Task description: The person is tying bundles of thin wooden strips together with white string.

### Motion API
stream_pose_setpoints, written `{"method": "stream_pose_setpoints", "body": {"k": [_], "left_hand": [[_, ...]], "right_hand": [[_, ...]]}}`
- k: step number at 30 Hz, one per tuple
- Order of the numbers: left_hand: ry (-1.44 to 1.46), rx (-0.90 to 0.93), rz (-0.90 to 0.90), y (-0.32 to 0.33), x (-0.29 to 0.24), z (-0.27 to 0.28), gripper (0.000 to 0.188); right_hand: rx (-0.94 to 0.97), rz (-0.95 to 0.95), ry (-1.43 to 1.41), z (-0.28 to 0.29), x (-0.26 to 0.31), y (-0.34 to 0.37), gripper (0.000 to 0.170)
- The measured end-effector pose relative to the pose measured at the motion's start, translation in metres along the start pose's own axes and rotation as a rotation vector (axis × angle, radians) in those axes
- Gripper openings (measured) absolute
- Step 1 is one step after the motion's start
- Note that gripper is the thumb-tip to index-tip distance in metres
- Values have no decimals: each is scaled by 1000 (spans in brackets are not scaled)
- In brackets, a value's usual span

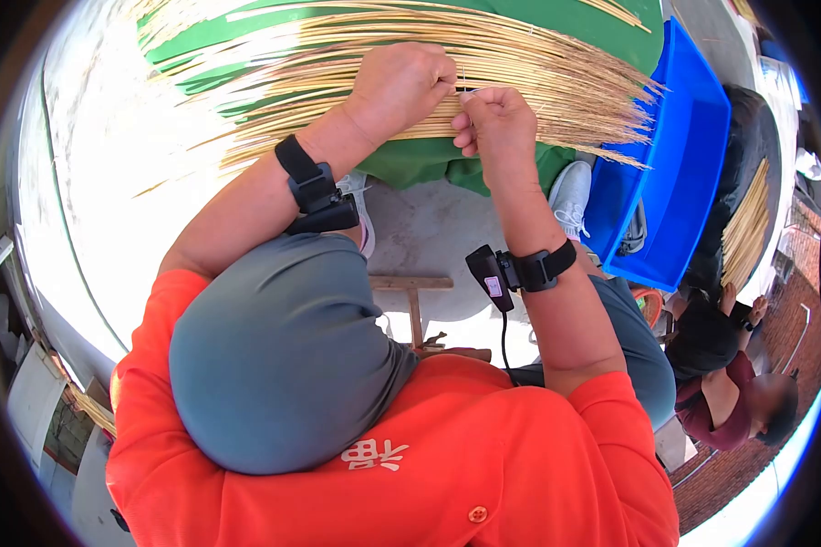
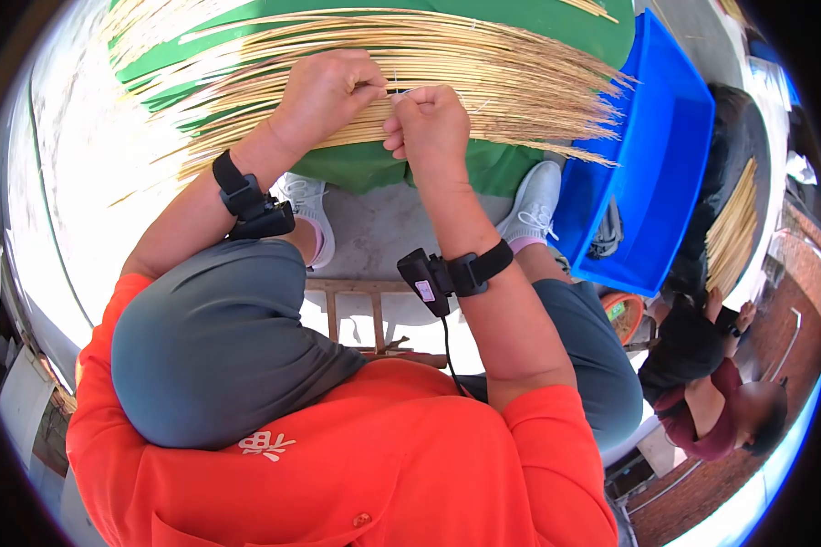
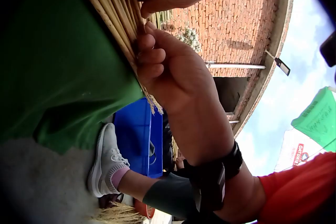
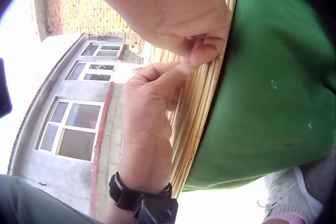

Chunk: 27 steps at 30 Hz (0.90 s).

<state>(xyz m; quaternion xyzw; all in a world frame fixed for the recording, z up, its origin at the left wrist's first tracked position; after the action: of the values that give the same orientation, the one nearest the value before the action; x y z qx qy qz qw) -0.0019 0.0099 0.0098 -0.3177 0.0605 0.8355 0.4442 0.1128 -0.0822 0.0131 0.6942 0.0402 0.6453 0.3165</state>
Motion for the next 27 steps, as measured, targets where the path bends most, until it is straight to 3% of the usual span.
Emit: {"method": "stream_pose_setpoints", "body": {"k": [4,7,9,10,11,13,15,18,21,23,24,26,27], "left_hand": [[1,37,34,0,0,0,7],[62,58,67,2,-3,3,6],[32,47,61,2,-2,5,6],[3,38,48,2,-2,4,6],[5,35,46,1,-3,4,6],[24,29,51,1,-4,5,6],[34,18,50,2,-5,6,6],[18,31,50,5,-3,6,6],[-34,47,23,3,0,4,5],[-66,42,4,4,2,3,5],[-28,82,39,4,2,2,5],[12,122,74,6,4,1,5],[9,128,91,7,3,2,5]], "right_hand": [[6,26,29,1,10,-1,13],[88,-60,195,15,28,-3,13],[-183,463,787,28,40,-12,15],[-190,582,855,29,43,-15,14],[-192,584,859,28,44,-17,14],[111,374,947,19,43,-23,12],[145,392,865,22,30,-40,13],[295,250,623,24,21,-53,15],[245,263,710,17,21,-54,12],[54,318,694,11,24,-54,11],[57,322,693,8,28,-53,11],[-2,158,310,6,37,-51,15],[-2,159,311,5,45,-48,15]]}}
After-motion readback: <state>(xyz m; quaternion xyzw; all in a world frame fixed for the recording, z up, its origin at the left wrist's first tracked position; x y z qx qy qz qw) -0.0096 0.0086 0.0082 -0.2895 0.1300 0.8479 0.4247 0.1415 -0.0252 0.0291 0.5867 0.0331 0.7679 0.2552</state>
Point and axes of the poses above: each hand's wrist, its own y-axis away from the middle knuckle, its own z-axis out of the back of the hand, x = y × z, the point moved 1 cm from there along -y, towards the middle knuckle, and after that the axes turned 7 degrees about x, right-handed, at the moved point
